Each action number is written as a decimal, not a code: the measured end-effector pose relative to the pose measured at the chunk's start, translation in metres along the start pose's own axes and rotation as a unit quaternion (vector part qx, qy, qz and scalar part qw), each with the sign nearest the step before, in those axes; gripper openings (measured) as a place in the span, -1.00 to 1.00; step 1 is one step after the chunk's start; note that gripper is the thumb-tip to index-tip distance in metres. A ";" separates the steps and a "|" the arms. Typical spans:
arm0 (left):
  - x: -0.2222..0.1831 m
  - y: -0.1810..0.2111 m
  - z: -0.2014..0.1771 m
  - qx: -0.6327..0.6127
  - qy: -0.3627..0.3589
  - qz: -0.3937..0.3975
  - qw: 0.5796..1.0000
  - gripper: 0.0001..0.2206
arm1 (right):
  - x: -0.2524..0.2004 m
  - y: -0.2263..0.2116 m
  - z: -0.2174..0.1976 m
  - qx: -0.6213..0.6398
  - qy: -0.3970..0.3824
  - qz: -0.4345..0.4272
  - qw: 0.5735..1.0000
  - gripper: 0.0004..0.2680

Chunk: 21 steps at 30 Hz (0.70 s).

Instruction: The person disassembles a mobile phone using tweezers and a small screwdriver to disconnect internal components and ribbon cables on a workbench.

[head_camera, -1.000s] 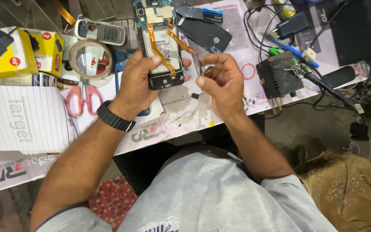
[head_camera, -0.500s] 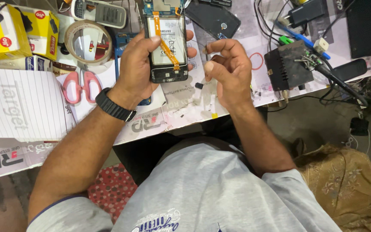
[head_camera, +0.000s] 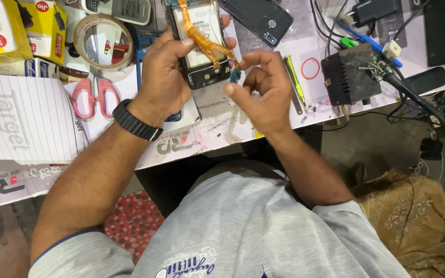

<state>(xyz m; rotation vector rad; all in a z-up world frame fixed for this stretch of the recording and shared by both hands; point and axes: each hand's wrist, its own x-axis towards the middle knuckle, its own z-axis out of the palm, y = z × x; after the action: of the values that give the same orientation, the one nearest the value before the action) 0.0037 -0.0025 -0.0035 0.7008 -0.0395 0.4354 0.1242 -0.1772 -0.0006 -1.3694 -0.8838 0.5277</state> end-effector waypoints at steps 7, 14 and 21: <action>-0.001 0.000 -0.004 -0.015 -0.034 0.026 0.999 -0.42 | 0.005 -0.009 0.027 -0.199 0.033 -0.123 0.972 -0.56; -0.003 -0.001 -0.006 -0.033 -0.051 0.040 0.997 -0.40 | 0.008 -0.018 0.034 -0.264 0.046 -0.170 0.948 -0.55; -0.003 -0.001 -0.007 -0.027 -0.052 0.039 0.998 -0.43 | 0.009 -0.020 0.031 -0.284 0.040 -0.191 0.939 -0.54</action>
<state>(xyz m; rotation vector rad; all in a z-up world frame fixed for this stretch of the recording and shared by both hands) 0.0004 0.0001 -0.0094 0.6706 -0.1772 0.4702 0.1009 -0.1546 0.0197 -1.6610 -1.2577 -0.0997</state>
